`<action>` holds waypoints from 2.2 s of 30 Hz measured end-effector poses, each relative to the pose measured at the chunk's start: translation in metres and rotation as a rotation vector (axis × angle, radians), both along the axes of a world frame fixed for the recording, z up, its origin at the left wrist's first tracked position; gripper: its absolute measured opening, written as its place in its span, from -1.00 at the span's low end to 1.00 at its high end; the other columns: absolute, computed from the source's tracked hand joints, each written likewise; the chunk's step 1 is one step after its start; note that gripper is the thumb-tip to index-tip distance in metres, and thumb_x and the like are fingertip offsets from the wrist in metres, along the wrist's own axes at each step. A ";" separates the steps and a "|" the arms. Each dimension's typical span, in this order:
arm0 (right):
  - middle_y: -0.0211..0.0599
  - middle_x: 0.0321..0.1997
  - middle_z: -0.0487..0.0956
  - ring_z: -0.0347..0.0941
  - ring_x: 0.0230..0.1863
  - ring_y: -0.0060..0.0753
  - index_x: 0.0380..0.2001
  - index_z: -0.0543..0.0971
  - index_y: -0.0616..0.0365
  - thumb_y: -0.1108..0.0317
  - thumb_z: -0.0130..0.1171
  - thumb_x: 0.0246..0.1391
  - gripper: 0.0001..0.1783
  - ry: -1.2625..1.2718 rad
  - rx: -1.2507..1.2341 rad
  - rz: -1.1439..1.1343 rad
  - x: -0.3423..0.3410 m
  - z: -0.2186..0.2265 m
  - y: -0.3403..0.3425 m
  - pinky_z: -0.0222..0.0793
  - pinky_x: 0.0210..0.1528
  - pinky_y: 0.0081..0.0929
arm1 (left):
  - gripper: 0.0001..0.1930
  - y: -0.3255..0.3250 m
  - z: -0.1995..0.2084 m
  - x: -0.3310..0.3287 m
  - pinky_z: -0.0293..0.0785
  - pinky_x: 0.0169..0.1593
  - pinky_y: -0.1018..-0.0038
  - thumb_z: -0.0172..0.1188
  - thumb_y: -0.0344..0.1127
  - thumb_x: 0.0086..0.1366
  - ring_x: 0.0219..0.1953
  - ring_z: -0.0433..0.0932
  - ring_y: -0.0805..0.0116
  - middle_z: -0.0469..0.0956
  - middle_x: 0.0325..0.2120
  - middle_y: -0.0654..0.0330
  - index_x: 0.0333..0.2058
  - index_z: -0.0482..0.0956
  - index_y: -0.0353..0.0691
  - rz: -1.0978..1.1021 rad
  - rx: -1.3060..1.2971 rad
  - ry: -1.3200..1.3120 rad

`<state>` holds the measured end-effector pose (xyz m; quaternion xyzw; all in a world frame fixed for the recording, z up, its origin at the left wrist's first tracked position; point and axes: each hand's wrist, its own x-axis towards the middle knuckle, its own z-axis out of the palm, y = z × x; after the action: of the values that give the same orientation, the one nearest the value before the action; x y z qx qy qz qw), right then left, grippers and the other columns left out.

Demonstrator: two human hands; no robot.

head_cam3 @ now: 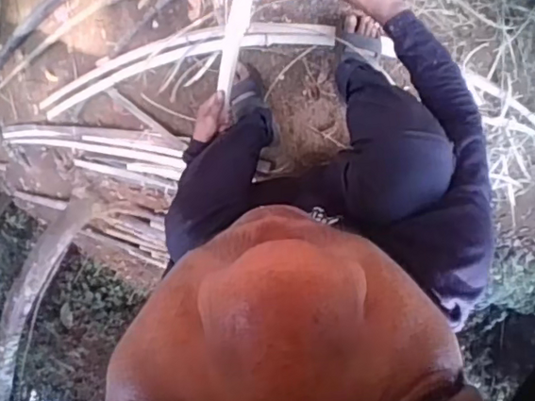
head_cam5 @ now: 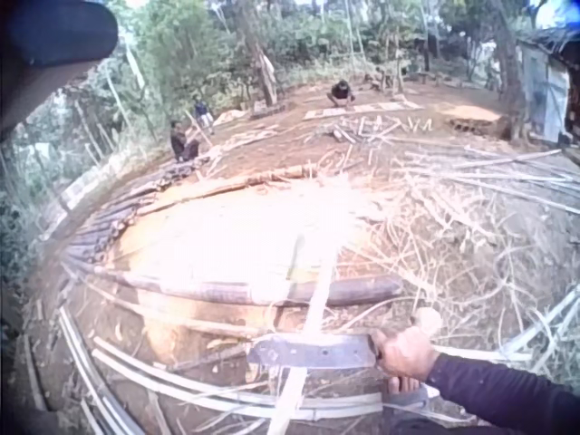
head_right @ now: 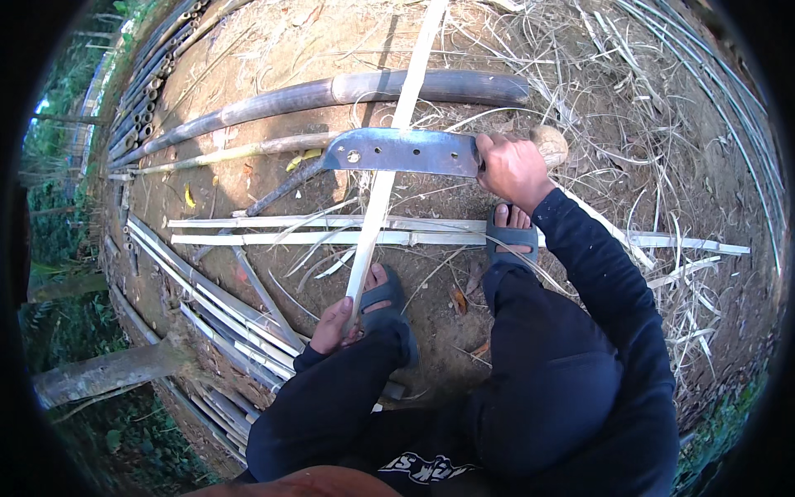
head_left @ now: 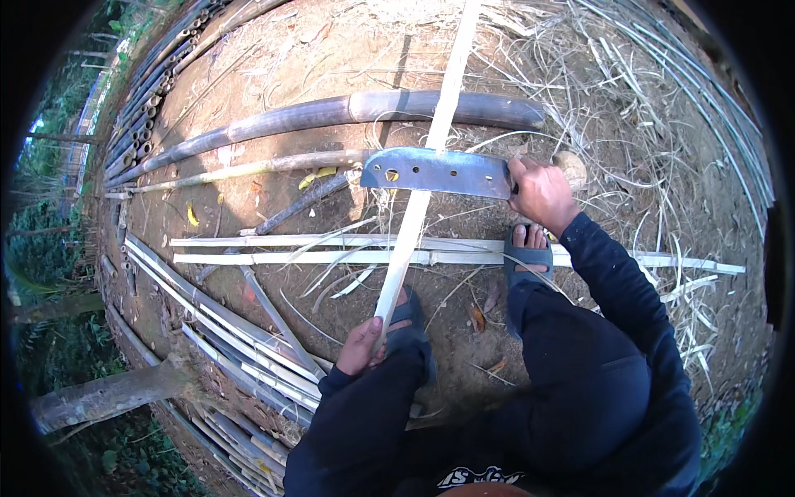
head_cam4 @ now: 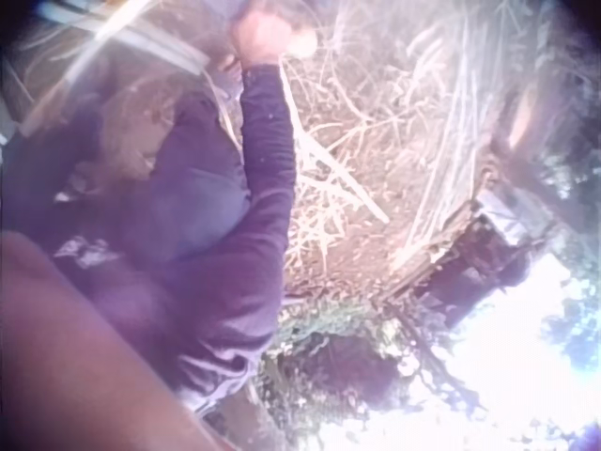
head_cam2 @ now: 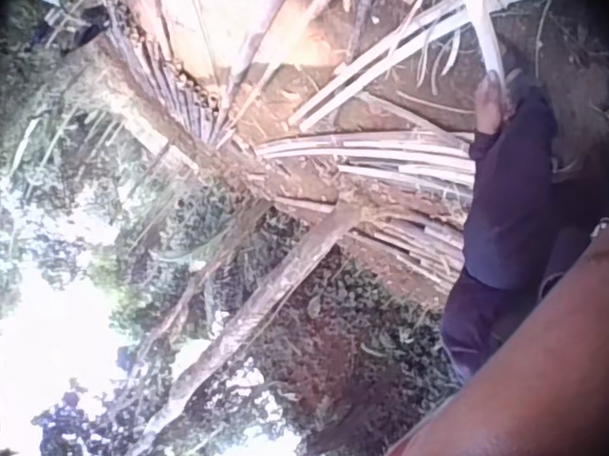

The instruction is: The person shaves a thin strip of bamboo by running a machete along its length, scraping the surface to smooth it. They hold the bamboo strip by hand while repeatedly passing the blade over it.

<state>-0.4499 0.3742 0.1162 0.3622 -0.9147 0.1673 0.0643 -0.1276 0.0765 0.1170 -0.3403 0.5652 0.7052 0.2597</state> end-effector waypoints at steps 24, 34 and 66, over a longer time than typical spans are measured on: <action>0.10 -0.49 0.63 0.64 -0.39 0.06 -0.30 0.57 0.33 0.16 0.24 0.10 -0.63 -0.103 0.095 -0.368 -0.094 0.028 -0.008 0.58 -0.34 -0.12 | -0.56 -0.025 -0.007 0.082 0.25 -0.45 0.62 -0.05 0.12 0.47 -0.56 0.34 0.67 0.43 -0.56 0.44 -0.29 0.48 -0.18 0.086 -0.013 -0.035; -0.17 -0.44 0.57 0.59 -0.46 -0.12 -0.38 0.48 0.14 0.29 0.33 -0.17 -0.71 0.039 0.169 0.354 0.024 0.023 -0.050 0.52 -0.33 -0.19 | -0.56 -0.021 -0.012 0.077 0.28 -0.40 0.66 -0.05 0.08 0.48 -0.51 0.35 0.70 0.46 -0.48 0.47 -0.15 0.51 -0.23 0.049 0.040 -0.006; 0.10 -0.42 0.65 0.65 -0.34 0.09 -0.33 0.65 0.22 0.14 0.25 0.00 -0.66 -0.075 0.187 -0.294 -0.114 0.007 -0.004 0.58 -0.20 -0.07 | -0.62 -0.037 -0.017 0.131 0.46 -0.20 0.55 0.04 0.00 0.45 -0.33 0.53 0.64 0.59 -0.37 0.39 -0.16 0.54 -0.26 0.167 0.209 0.010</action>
<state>-0.5640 0.3706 0.1230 0.2223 -0.9712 0.0835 0.0201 0.0036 0.0399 0.0998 -0.3538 0.4595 0.7811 0.2315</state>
